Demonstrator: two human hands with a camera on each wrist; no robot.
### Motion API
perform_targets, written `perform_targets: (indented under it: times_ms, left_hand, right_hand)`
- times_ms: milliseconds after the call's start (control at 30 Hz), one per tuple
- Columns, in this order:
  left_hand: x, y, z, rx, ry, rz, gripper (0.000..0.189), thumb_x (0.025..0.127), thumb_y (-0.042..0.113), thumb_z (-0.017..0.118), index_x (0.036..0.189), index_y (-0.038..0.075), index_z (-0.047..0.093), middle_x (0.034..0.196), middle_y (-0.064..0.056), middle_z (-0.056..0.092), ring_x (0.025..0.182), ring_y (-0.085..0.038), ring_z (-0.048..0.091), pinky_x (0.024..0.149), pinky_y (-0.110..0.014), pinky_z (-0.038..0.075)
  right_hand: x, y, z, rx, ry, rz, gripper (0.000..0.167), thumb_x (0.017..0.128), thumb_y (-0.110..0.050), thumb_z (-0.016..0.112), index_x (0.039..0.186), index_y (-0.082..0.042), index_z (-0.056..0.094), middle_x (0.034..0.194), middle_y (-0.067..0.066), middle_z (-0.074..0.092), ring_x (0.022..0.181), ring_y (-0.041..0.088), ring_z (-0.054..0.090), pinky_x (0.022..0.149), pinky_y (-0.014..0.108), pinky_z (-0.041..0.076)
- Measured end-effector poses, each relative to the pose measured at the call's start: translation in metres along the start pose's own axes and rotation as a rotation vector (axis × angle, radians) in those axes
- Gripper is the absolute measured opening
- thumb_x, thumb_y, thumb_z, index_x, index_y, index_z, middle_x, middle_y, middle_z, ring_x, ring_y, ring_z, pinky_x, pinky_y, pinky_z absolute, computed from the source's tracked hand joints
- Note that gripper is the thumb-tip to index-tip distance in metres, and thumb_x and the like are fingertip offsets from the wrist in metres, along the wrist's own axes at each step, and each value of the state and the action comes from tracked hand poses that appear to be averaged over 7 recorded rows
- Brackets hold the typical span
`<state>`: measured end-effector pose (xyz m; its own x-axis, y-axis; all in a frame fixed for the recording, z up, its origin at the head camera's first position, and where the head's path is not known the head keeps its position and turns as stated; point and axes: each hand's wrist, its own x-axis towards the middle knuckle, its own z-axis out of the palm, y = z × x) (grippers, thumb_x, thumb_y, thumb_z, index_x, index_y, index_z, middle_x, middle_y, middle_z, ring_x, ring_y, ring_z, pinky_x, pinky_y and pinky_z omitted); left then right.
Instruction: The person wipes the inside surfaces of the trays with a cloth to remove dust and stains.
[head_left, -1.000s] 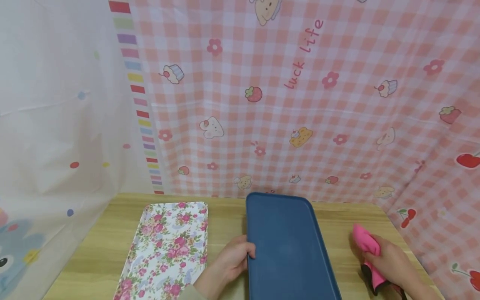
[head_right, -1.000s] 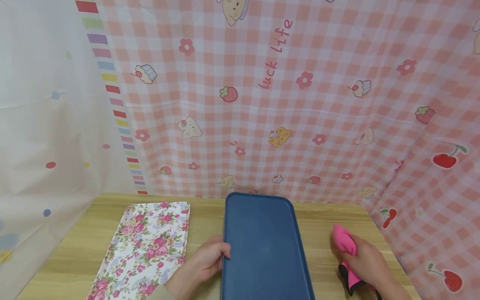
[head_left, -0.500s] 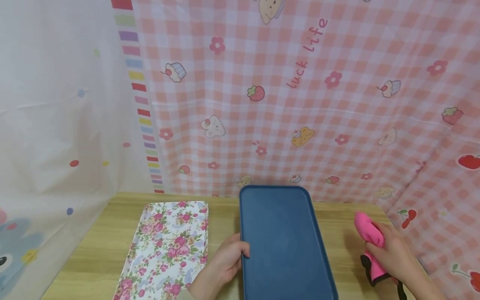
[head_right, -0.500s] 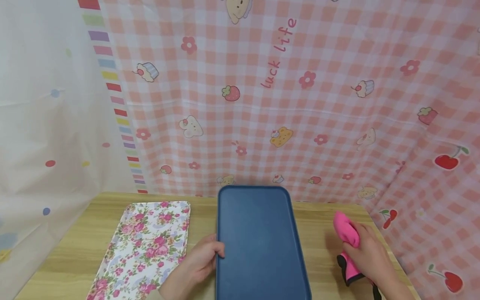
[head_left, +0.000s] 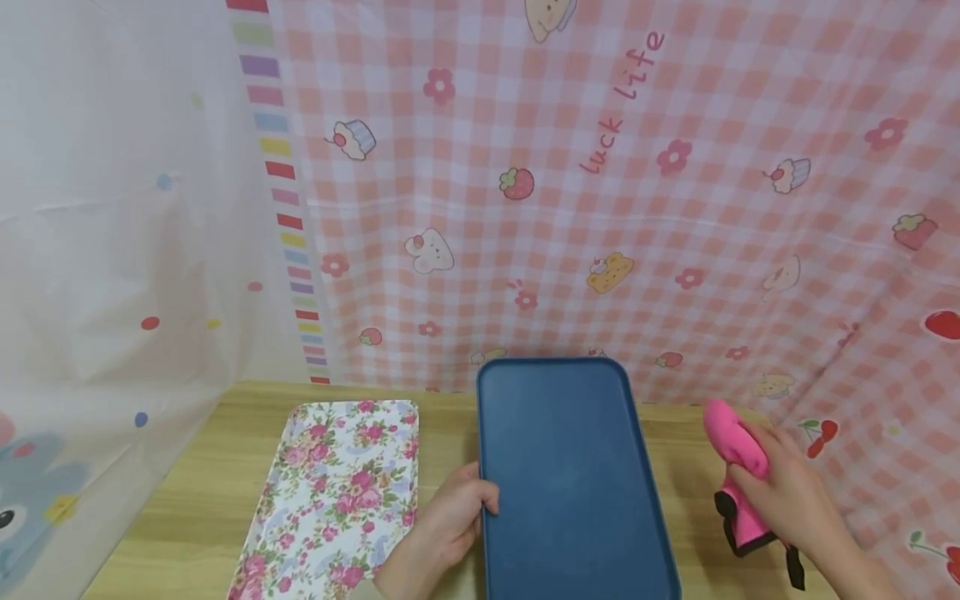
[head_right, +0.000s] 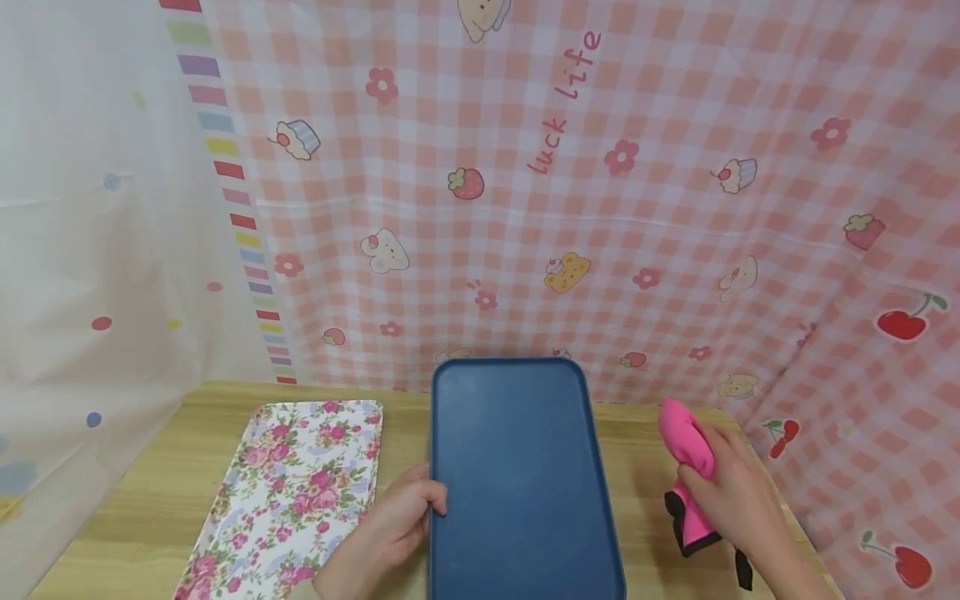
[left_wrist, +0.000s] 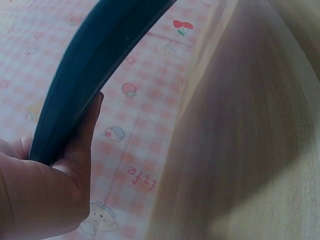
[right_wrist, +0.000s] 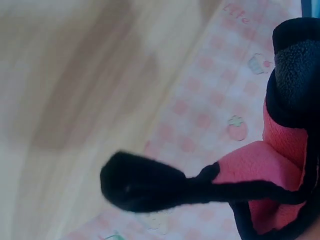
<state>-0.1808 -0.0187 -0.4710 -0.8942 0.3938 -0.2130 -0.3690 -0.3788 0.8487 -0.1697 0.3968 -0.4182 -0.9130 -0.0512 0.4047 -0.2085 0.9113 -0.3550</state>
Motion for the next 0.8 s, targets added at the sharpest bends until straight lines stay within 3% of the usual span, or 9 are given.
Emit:
perform_targets:
  times_ms: [133, 333, 600, 700, 800]
  left_hand:
    - [-0.001, 0.000, 0.000, 0.003, 0.015, 0.022, 0.062, 0.064, -0.011, 0.044, 0.124, -0.005, 0.058, 0.105, -0.007, 0.071, 0.093, -0.017, 0.068, 0.078, -0.027, 0.056]
    - [-0.002, -0.001, 0.004, 0.006, 0.021, 0.028, 0.062, 0.064, -0.011, 0.044, 0.123, -0.005, 0.059, 0.103, -0.006, 0.071, 0.090, -0.017, 0.068, 0.076, -0.027, 0.055]
    - [-0.003, 0.000, 0.006, 0.025, 0.019, 0.015, 0.065, 0.064, -0.010, 0.044, 0.127, -0.006, 0.060, 0.107, -0.006, 0.072, 0.092, -0.017, 0.068, 0.077, -0.027, 0.055]
    - [-0.004, 0.001, 0.006, 0.036, 0.020, 0.006, 0.067, 0.064, -0.010, 0.045, 0.130, -0.006, 0.059, 0.110, -0.007, 0.072, 0.095, -0.017, 0.067, 0.078, -0.027, 0.054]
    - [-0.005, 0.001, 0.006, 0.053, 0.029, 0.006, 0.069, 0.064, -0.010, 0.045, 0.132, -0.007, 0.059, 0.112, -0.006, 0.072, 0.095, -0.017, 0.067, 0.079, -0.027, 0.054]
  right_hand:
    - [0.009, -0.015, -0.002, -0.009, -0.010, -0.009, 0.064, 0.085, -0.009, 0.075, 0.143, 0.009, 0.054, 0.136, 0.026, 0.053, 0.101, 0.039, 0.055, 0.066, 0.044, 0.047]
    - [0.020, -0.033, -0.006, -0.009, -0.037, -0.055, 0.062, 0.086, -0.009, 0.075, 0.142, 0.009, 0.055, 0.133, 0.023, 0.053, 0.088, 0.032, 0.058, 0.058, 0.029, 0.043]
    - [0.034, -0.051, -0.004, -0.024, -0.027, -0.169, 0.066, 0.083, -0.009, 0.082, 0.142, 0.006, 0.057, 0.128, 0.025, 0.059, 0.090, 0.037, 0.061, 0.066, 0.045, 0.048]
    - [0.038, -0.058, -0.003, -0.040, -0.023, -0.184, 0.067, 0.085, -0.015, 0.083, 0.144, 0.004, 0.056, 0.125, 0.024, 0.060, 0.081, 0.033, 0.063, 0.062, 0.040, 0.048]
    - [0.042, -0.067, -0.002, -0.040, -0.043, -0.149, 0.068, 0.091, -0.025, 0.081, 0.148, 0.001, 0.054, 0.127, 0.023, 0.060, 0.079, 0.029, 0.062, 0.060, 0.037, 0.047]
